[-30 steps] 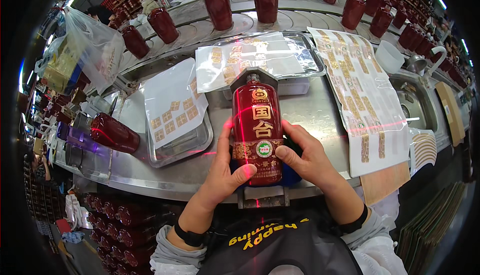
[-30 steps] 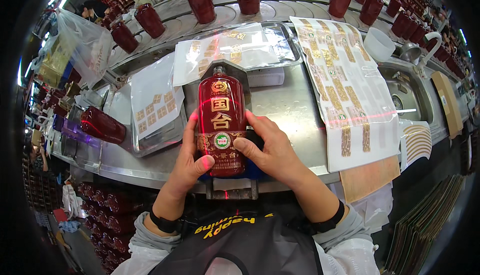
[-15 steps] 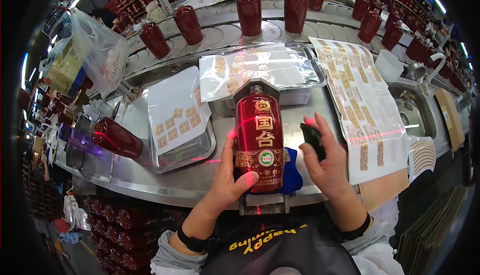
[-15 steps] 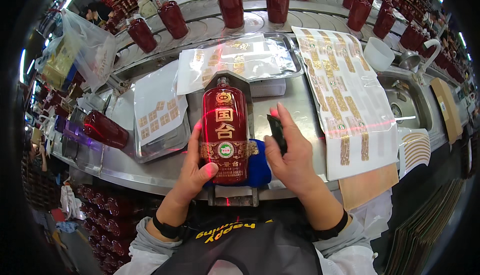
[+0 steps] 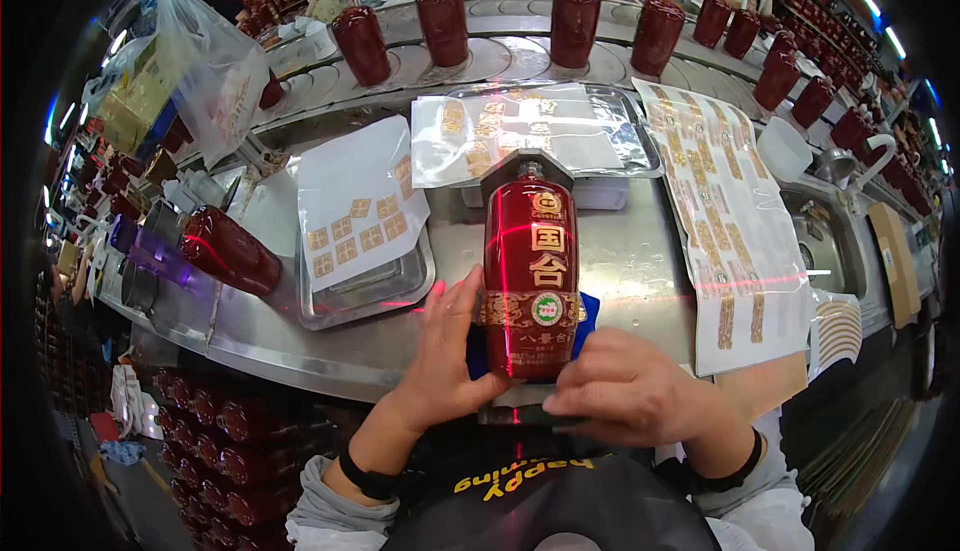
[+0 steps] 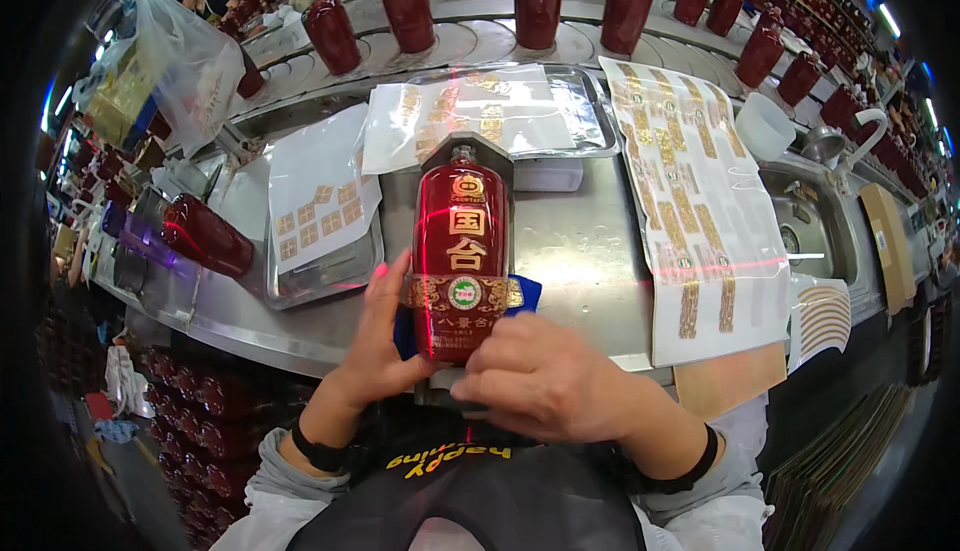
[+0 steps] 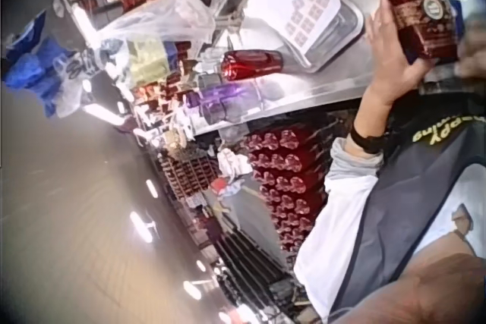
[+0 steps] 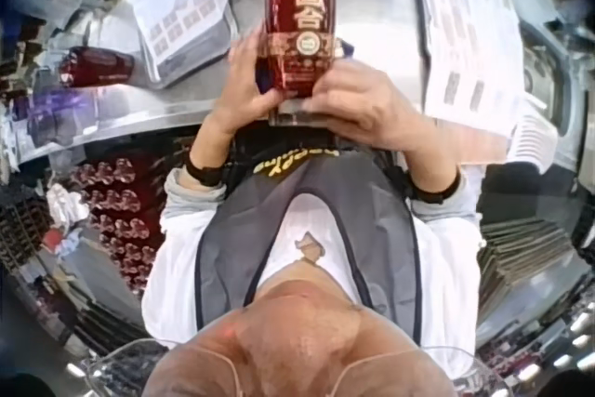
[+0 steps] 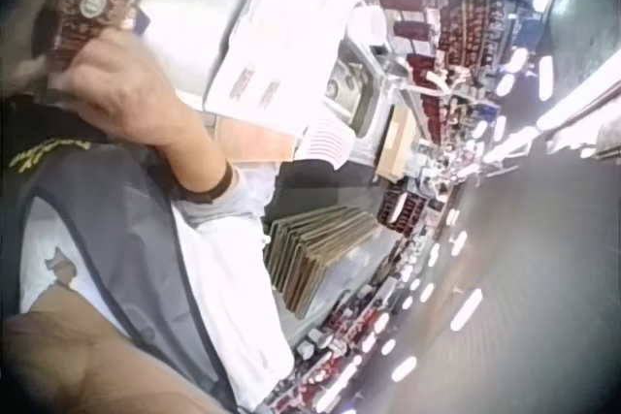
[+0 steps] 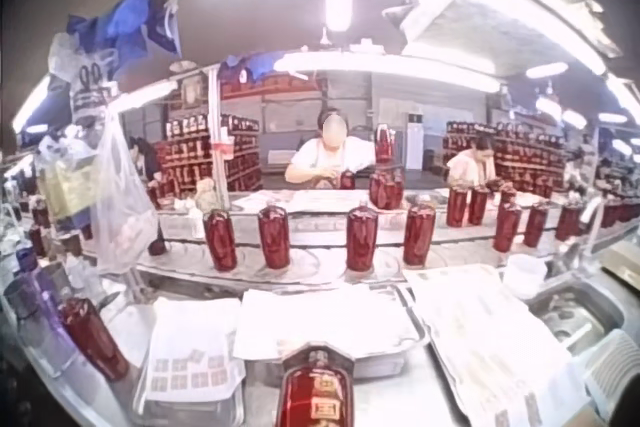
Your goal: Manually applying decorative labels and stickers to red liquor bottles on a production line.
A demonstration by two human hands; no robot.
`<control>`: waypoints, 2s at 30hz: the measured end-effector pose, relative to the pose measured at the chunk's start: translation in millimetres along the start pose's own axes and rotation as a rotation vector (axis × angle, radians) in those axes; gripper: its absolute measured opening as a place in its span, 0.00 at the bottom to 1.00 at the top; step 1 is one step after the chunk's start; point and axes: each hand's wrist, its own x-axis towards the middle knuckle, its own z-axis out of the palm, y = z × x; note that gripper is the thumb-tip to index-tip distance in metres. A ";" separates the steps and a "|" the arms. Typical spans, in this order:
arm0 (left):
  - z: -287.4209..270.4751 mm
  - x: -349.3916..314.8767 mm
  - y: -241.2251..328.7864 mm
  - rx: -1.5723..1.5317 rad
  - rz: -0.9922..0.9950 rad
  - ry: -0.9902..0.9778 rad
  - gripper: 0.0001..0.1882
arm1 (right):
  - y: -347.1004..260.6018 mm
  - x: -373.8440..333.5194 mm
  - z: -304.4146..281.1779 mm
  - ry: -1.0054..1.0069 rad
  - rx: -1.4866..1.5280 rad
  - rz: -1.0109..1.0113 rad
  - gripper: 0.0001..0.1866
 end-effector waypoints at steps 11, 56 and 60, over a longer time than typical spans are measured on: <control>12.3 3.5 2.4 -0.486 -0.053 0.179 0.50 | 18.4 -16.7 34.7 0.295 -0.366 0.299 0.34; 23.4 -15.7 16.7 0.086 0.056 0.333 0.46 | 16.2 -14.6 42.2 0.239 -0.296 0.367 0.31; 20.7 -15.9 30.7 0.379 0.024 0.259 0.52 | 15.7 -14.3 41.4 0.238 -0.328 0.352 0.30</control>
